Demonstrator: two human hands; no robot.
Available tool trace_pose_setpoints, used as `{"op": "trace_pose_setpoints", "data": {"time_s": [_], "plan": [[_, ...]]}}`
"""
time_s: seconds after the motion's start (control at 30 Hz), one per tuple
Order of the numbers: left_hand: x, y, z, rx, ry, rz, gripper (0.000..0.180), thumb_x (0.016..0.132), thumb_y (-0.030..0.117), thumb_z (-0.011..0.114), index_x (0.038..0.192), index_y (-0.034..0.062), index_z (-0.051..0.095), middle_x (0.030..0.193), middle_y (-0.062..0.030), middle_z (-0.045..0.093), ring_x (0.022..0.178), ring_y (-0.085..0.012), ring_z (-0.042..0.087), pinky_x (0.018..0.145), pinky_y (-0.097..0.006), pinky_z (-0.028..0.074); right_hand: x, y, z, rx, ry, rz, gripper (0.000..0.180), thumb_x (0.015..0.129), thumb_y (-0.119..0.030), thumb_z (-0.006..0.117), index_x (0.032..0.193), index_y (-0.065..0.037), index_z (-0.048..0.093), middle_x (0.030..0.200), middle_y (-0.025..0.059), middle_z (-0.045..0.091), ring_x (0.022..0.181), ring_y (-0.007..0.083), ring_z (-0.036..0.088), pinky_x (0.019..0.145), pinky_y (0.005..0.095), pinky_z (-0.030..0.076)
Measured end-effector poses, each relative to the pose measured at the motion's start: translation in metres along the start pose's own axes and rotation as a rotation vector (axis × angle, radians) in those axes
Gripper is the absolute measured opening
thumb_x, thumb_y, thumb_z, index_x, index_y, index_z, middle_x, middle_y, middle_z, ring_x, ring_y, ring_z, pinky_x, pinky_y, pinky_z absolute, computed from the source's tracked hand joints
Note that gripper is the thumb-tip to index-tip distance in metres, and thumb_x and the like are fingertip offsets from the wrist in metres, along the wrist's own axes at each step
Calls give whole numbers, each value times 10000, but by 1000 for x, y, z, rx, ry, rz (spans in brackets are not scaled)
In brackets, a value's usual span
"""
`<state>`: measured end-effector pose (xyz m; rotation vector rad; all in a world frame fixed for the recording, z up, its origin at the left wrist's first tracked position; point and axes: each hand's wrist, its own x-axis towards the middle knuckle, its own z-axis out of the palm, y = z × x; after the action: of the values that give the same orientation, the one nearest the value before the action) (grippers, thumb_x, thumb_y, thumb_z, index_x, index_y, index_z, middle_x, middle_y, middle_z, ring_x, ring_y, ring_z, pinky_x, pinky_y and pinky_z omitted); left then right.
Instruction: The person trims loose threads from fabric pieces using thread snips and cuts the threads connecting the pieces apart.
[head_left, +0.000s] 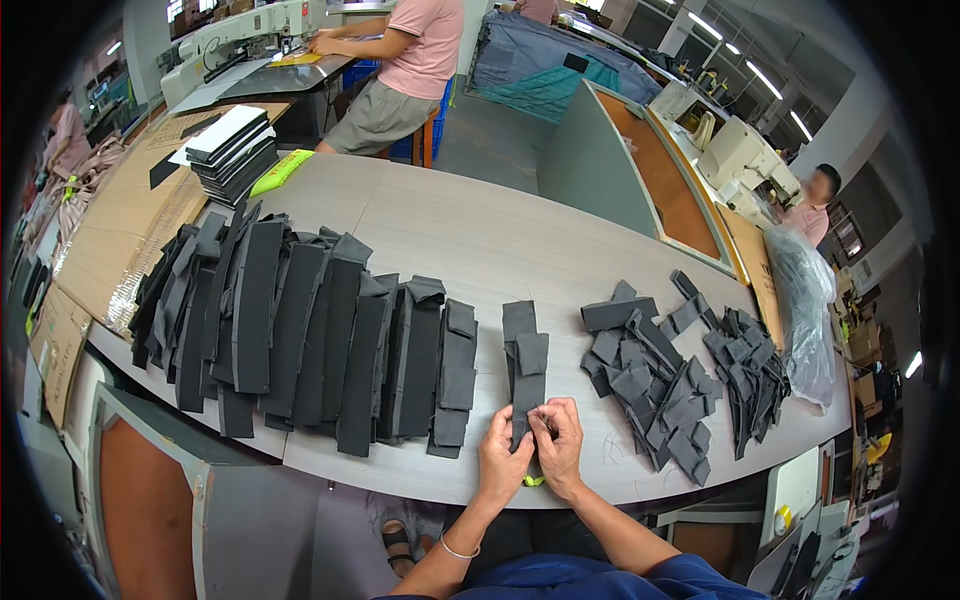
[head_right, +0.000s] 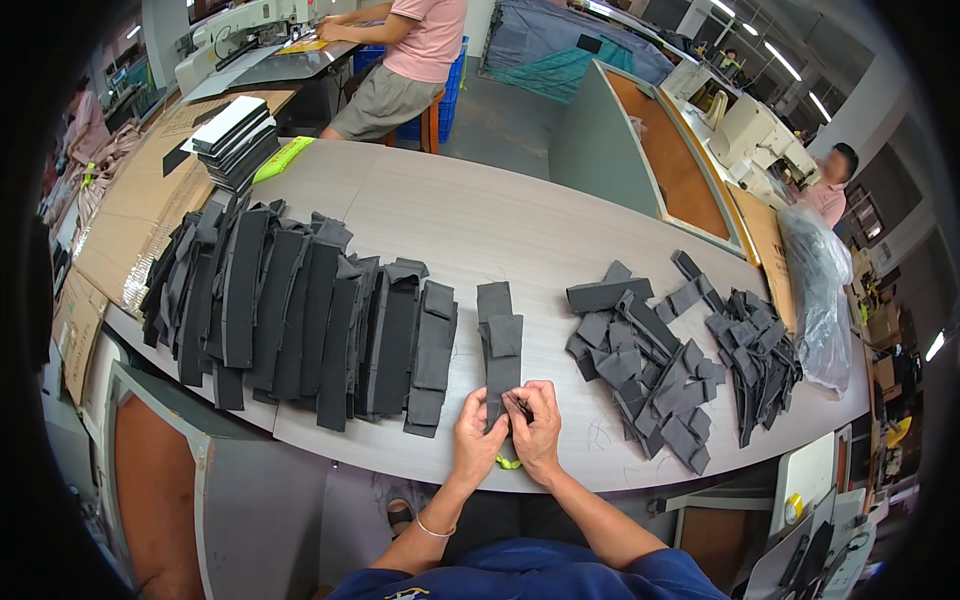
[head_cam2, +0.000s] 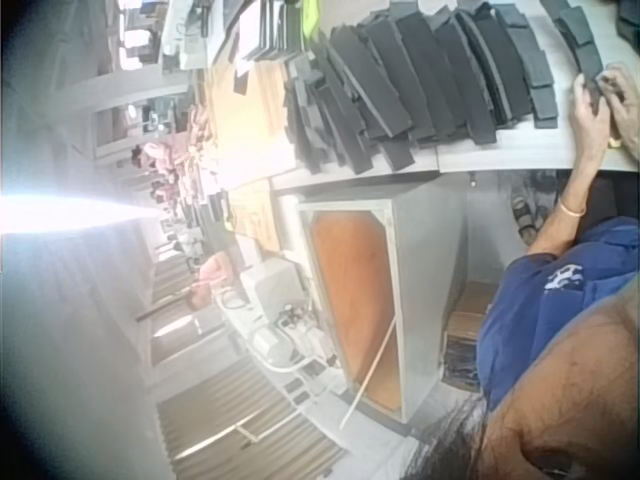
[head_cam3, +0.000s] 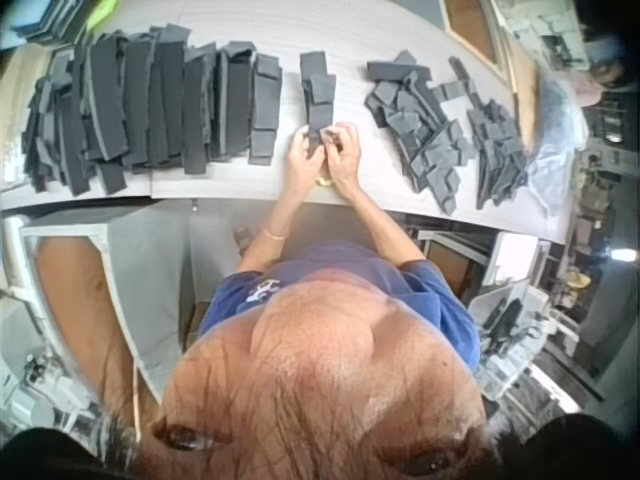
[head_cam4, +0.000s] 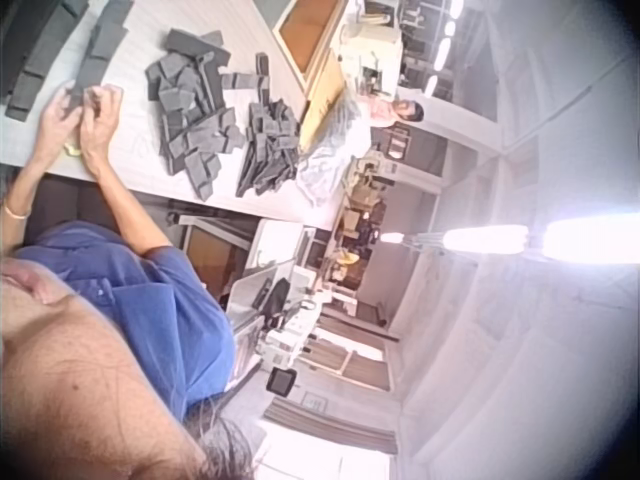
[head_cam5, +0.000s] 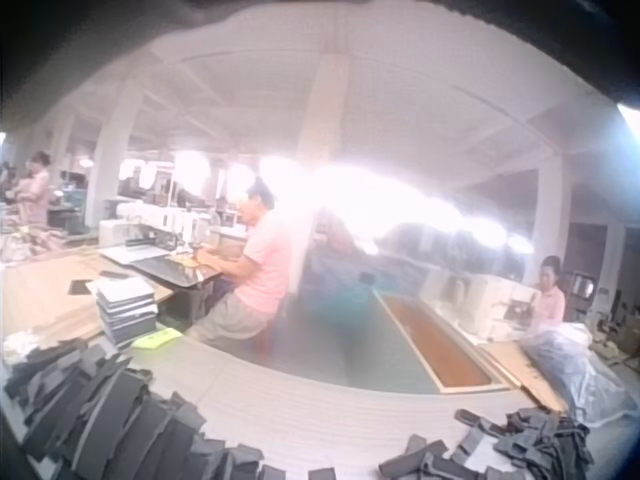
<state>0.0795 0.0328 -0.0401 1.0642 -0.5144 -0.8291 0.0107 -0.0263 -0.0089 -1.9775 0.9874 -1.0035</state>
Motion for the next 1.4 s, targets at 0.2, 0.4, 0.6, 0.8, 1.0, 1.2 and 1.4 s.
{"op": "trace_pose_setpoints", "data": {"time_s": [0.2, 0.4, 0.6, 0.8, 1.0, 1.2, 1.4], "plan": [[0, 0, 0, 24, -3, -4, 419, 846, -58, 565, 1243, -37, 432, 965, -107, 673, 874, -105, 614, 763, -242, 502, 0, 1, 0, 13, -5, 4, 60, 822, 7, 620, 871, -24, 607, 893, 45, 460, 637, 97, 419, 565, 237, 366], [0, -1, 0, -7, -5, 5, 421, 849, -52, 573, 1245, -41, 431, 975, -106, 670, 880, -107, 615, 761, -240, 502, 0, -1, 0, 20, 1, 4, 61, 818, 6, 619, 870, -23, 606, 888, 44, 460, 633, 99, 414, 563, 242, 364], [0, -2, 0, -10, -7, -7, 424, 850, -48, 583, 1246, -40, 432, 965, -102, 670, 868, -104, 614, 749, -239, 503, 1, -1, -1, 11, 7, 6, 59, 816, -4, 623, 869, -25, 607, 883, 43, 463, 630, 100, 413, 559, 242, 360], [0, -2, -1, 1, 4, -16, 435, 844, -35, 596, 1247, -42, 435, 944, -100, 674, 838, -95, 609, 726, -237, 503, 0, 2, 1, 13, 9, -1, 63, 815, 0, 630, 867, -25, 605, 886, 44, 463, 622, 96, 409, 551, 240, 355], [1, -9, -2, 25, 12, -6, 430, 840, -32, 596, 1242, -44, 444, 953, -107, 677, 848, -95, 612, 737, -244, 505, 0, 1, 1, 19, 8, -8, 60, 818, 8, 628, 861, -23, 601, 885, 42, 460, 618, 91, 410, 545, 237, 353], [1, -3, 0, -5, 10, -17, 428, 840, -37, 592, 1242, -42, 445, 945, -100, 676, 851, -93, 612, 742, -243, 503, 1, 2, 0, 14, 3, -5, 55, 819, 8, 626, 858, -20, 599, 876, 39, 466, 627, 91, 411, 550, 236, 355], [0, -3, 0, -16, 4, -27, 429, 842, -40, 594, 1243, -38, 441, 942, -89, 668, 854, -91, 606, 741, -239, 498, 1, -1, 0, 29, -3, 0, 50, 819, 1, 623, 858, -18, 598, 861, 35, 467, 635, 101, 414, 555, 245, 358]]}}
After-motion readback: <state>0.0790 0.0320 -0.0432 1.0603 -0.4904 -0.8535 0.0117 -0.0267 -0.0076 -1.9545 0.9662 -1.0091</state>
